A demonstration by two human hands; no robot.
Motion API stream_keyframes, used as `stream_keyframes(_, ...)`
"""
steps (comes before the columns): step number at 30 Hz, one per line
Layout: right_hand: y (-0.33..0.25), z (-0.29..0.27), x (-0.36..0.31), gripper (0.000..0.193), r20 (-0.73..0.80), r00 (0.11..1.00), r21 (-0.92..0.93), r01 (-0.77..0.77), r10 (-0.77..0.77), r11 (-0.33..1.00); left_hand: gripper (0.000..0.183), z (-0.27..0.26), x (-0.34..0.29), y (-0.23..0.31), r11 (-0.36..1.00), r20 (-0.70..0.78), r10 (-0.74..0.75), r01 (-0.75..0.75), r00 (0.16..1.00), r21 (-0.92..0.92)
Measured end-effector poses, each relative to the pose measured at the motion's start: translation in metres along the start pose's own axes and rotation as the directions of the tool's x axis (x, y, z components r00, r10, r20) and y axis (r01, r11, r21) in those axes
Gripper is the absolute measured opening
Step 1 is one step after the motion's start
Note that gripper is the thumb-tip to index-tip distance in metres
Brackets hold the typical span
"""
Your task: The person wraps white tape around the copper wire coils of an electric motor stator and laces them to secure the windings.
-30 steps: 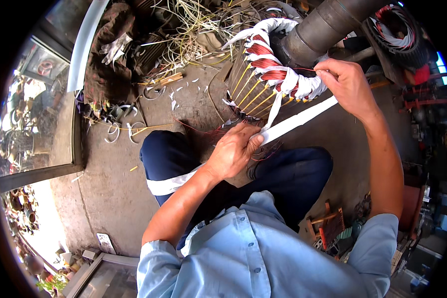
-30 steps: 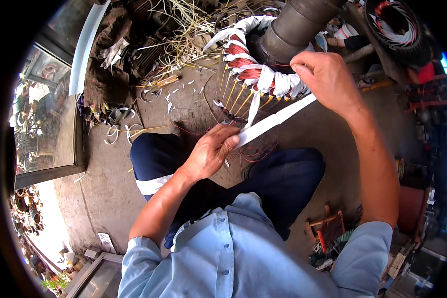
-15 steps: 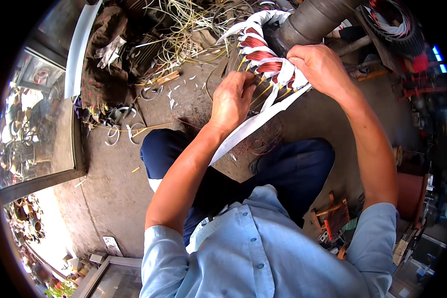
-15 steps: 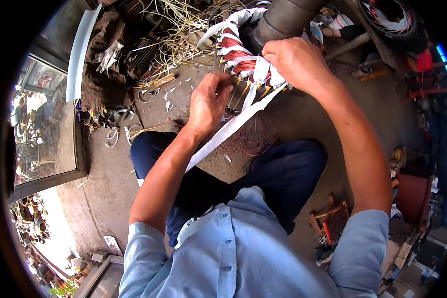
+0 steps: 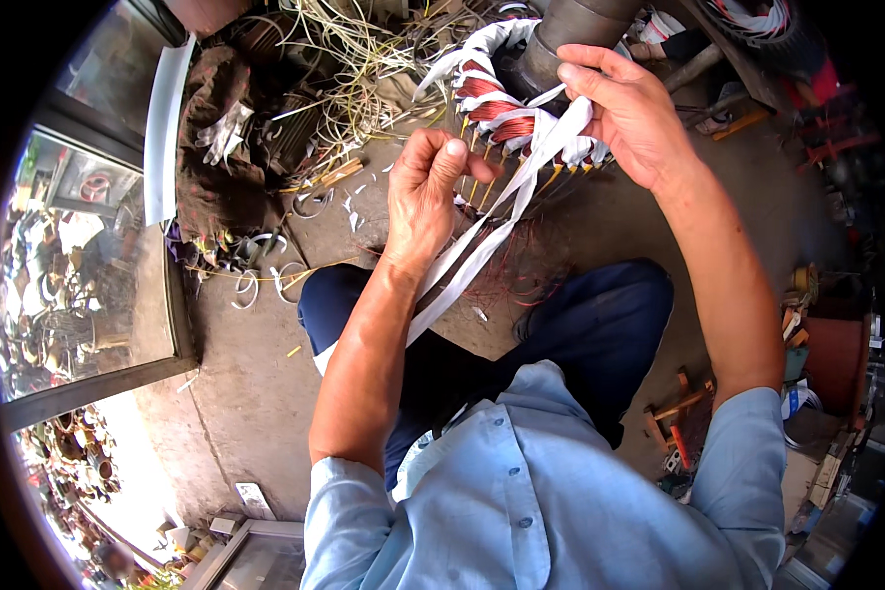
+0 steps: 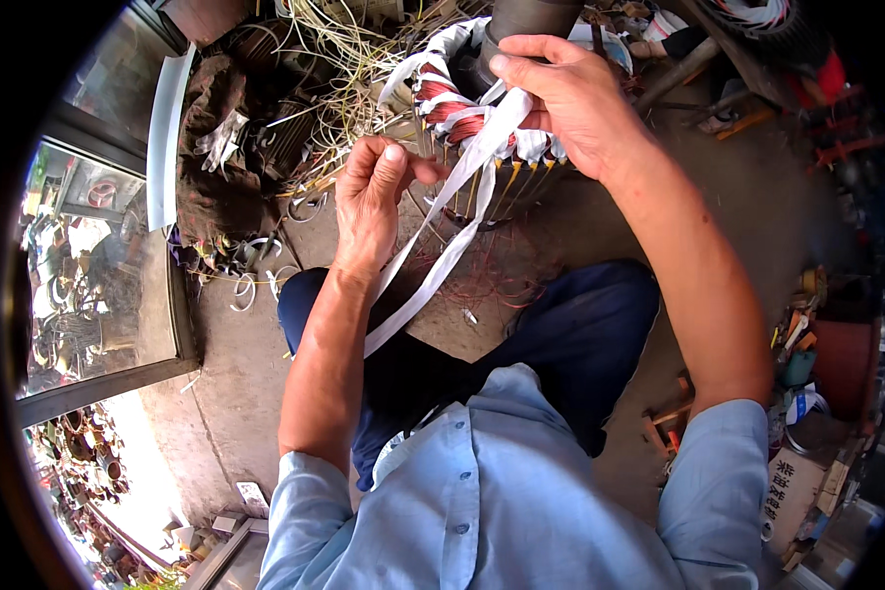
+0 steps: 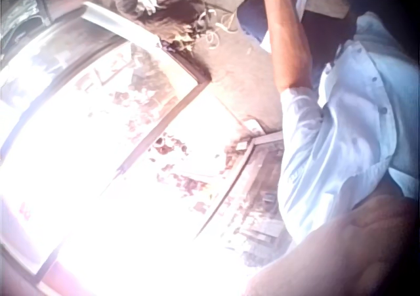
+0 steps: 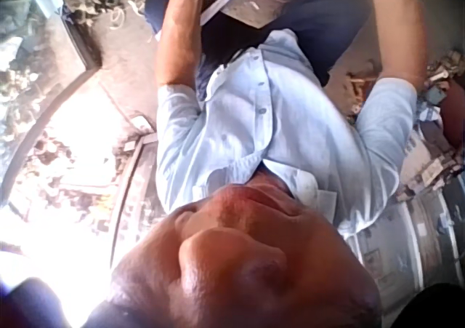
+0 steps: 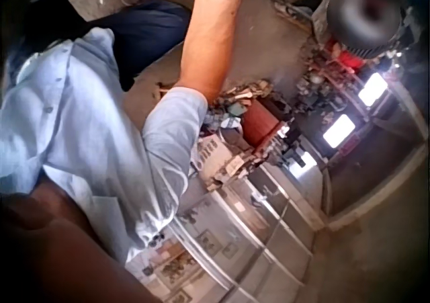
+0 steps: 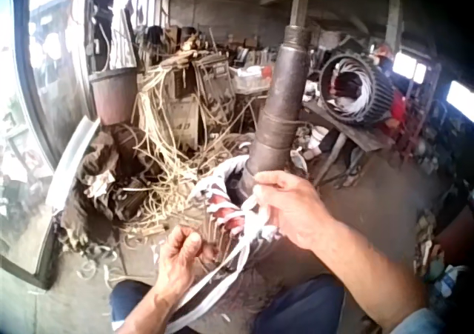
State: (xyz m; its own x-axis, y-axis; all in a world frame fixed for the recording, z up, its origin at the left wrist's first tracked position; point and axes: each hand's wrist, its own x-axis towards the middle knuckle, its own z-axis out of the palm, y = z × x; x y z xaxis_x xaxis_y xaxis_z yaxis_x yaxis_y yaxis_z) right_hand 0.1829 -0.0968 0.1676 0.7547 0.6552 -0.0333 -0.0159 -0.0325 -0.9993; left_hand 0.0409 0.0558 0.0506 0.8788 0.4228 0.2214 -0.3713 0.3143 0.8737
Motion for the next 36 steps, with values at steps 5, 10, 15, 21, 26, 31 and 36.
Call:
stream_keyframes(5,0.006,0.014,-0.027,0.031,-0.037,0.999,0.427,-0.016,0.035,0.904,0.023,-0.03,-0.04,0.013,0.995,-0.099,-0.035,0.044,0.994,0.092)
stream_keyframes(10,0.022,0.027,-0.05,0.029,-0.084,0.996,0.631,0.061,-0.01,0.773,0.022,-0.094,-0.128,0.033,0.989,-0.237,-0.106,0.128,0.966,0.078)
stream_keyframes(15,0.052,0.036,-0.06,0.029,-0.139,0.99,0.637,0.066,0.03,0.768,0.015,-0.131,-0.184,0.058,0.908,-0.453,-0.057,0.235,0.89,0.346)
stream_keyframes(21,0.071,0.034,-0.076,0.032,-0.156,0.988,0.667,0.089,0.022,0.74,0.022,-0.091,-0.118,0.056,0.565,-0.153,0.131,0.053,0.98,0.824)
stream_keyframes(26,0.068,0.031,-0.1,0.034,-0.197,0.977,0.632,0.066,0.078,0.772,0.049,-0.028,-0.037,0.017,0.036,0.415,0.141,-0.424,0.899,0.905)
stream_keyframes(31,0.066,0.023,-0.12,0.034,-0.194,0.977,0.652,0.064,0.084,0.755,0.028,-0.008,0.001,-0.011,-0.004,0.622,0.227,-0.638,0.749,0.77)
stream_keyframes(36,0.061,0.018,-0.124,0.034,-0.206,0.977,0.661,0.104,0.047,0.743,0.018,0.006,0.015,0.004,0.156,0.449,0.324,-0.515,0.833,0.843)
